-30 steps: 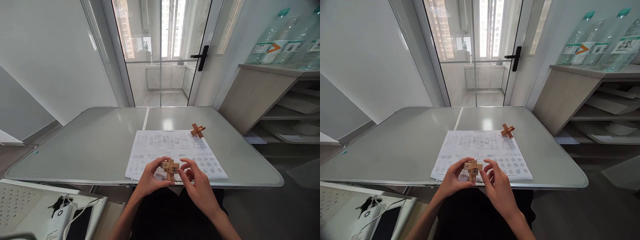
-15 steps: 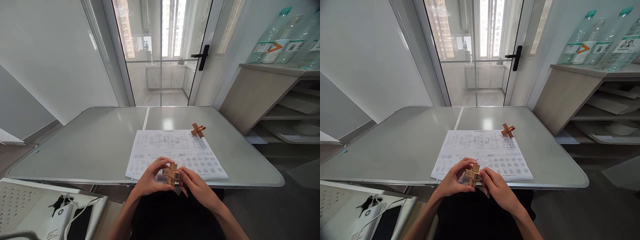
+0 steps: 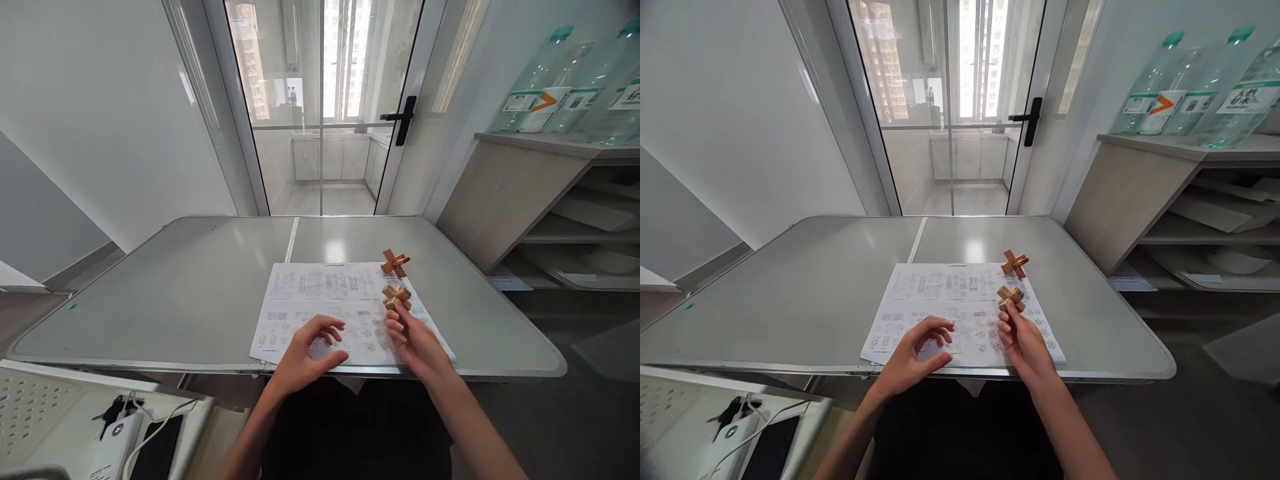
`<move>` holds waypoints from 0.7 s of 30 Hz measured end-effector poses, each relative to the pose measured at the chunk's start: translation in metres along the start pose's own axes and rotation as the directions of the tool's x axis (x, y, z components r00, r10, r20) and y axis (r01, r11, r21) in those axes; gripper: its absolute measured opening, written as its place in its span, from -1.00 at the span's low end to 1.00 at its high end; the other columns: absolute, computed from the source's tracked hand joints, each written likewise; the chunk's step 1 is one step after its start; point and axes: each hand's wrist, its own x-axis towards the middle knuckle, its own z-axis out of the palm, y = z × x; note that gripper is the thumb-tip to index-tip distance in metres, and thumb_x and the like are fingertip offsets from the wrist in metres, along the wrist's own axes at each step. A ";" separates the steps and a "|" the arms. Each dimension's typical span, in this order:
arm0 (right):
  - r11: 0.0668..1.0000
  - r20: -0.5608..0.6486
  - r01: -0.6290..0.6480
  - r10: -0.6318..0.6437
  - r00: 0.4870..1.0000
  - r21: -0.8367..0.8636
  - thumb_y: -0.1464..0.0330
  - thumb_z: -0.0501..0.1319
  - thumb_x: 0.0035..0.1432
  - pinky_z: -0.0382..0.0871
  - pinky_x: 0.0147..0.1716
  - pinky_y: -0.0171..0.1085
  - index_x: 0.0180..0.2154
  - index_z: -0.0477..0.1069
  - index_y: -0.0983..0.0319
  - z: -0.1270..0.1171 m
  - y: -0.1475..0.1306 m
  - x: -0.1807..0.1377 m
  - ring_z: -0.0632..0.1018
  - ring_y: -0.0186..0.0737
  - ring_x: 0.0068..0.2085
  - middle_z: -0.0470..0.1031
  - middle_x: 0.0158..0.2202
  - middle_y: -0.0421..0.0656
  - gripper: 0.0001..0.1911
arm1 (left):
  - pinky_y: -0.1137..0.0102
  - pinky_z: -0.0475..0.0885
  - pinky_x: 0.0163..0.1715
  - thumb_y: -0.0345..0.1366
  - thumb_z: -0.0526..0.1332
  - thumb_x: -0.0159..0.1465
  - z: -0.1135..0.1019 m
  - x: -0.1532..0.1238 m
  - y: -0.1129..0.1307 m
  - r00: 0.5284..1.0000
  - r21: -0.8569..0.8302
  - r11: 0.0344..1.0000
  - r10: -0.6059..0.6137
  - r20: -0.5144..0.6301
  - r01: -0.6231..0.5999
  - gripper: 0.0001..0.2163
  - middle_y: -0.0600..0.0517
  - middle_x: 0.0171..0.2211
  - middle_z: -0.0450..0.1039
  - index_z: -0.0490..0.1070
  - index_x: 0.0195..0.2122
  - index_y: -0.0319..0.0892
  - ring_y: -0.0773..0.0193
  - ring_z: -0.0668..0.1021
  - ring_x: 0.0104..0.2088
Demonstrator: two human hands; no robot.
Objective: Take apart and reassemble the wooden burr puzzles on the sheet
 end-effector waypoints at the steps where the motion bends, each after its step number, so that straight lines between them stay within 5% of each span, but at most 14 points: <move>1: 1.000 -0.010 0.007 -0.006 1.000 0.019 0.19 0.42 0.21 0.26 -0.72 -0.51 -0.32 0.29 0.15 -0.003 -0.003 0.009 0.30 -0.46 -0.57 0.24 -0.45 -0.32 -0.67 | 0.22 0.51 -0.02 -0.23 0.38 0.29 0.000 0.000 0.000 1.000 0.008 1.000 -0.004 -0.003 0.004 -0.68 -0.07 0.01 0.54 0.49 0.06 -0.06 0.16 0.60 -0.10; 6: 0.998 -0.044 0.052 -0.050 0.998 0.025 0.26 0.42 0.19 0.26 -0.70 -0.55 -0.30 0.34 0.18 -0.008 -0.011 0.032 0.29 -0.50 -0.58 0.25 -0.46 -0.34 -0.72 | 0.23 0.50 -0.02 -0.21 0.32 0.35 0.001 -0.001 0.004 0.999 0.029 0.999 -0.042 0.006 0.042 -0.75 -0.04 -0.08 0.58 0.50 0.04 -0.08 0.18 0.60 -0.15; 11: 0.992 -0.041 0.110 -0.113 0.993 -0.059 0.20 0.50 0.07 0.31 -0.62 -0.45 -0.17 0.42 0.20 0.001 0.008 0.011 0.38 -0.43 -0.53 0.41 -0.43 -0.31 -0.61 | 0.25 0.49 -0.03 -0.14 0.28 0.38 0.002 0.000 0.004 0.996 0.055 0.995 -0.083 -0.021 0.084 -0.76 -0.02 -0.16 0.61 0.53 0.01 -0.10 0.18 0.59 -0.16; 13: 0.909 0.071 0.220 -0.209 0.975 -0.355 0.05 0.37 0.21 0.32 -0.57 -0.37 -0.14 0.43 0.21 0.007 0.014 -0.001 0.40 -0.36 -0.52 0.43 -0.45 -0.29 -0.61 | 0.24 0.50 -0.03 -0.11 0.27 0.39 0.003 0.000 0.002 0.994 0.063 0.993 -0.100 -0.039 0.102 -0.75 -0.03 -0.17 0.61 0.53 -0.01 -0.11 0.17 0.60 -0.16; 16: 0.663 0.285 0.331 -0.181 0.941 -0.671 -0.07 0.22 0.30 0.36 -0.43 -0.26 -0.18 0.46 0.22 0.016 0.016 -0.014 0.44 -0.25 -0.49 0.46 -0.48 -0.25 -0.53 | 0.22 0.50 0.00 -0.08 0.27 0.39 0.004 0.000 -0.001 0.993 0.076 0.991 -0.101 -0.068 0.106 -0.73 -0.03 -0.17 0.63 0.55 -0.02 -0.12 0.14 0.62 -0.14; 18: 0.543 0.351 0.375 -0.153 0.924 -0.751 -0.10 0.15 0.33 0.38 -0.34 -0.22 -0.20 0.48 0.22 0.019 0.015 -0.017 0.48 -0.21 -0.45 0.50 -0.46 -0.21 -0.50 | 0.22 0.51 0.01 -0.07 0.26 0.39 0.004 0.000 -0.002 0.992 0.080 0.991 -0.102 -0.080 0.109 -0.72 -0.03 -0.15 0.64 0.55 -0.02 -0.11 0.13 0.63 -0.13; 21: 0.508 0.351 0.387 -0.170 0.921 -0.769 -0.09 0.11 0.36 0.38 -0.33 -0.22 -0.19 0.47 0.20 0.019 0.014 -0.017 0.50 -0.18 -0.43 0.52 -0.42 -0.18 -0.51 | 0.24 0.51 0.02 -0.07 0.26 0.39 0.003 0.000 -0.002 0.991 0.082 0.989 -0.114 -0.077 0.120 -0.73 -0.01 -0.13 0.64 0.55 -0.02 -0.09 0.14 0.63 -0.11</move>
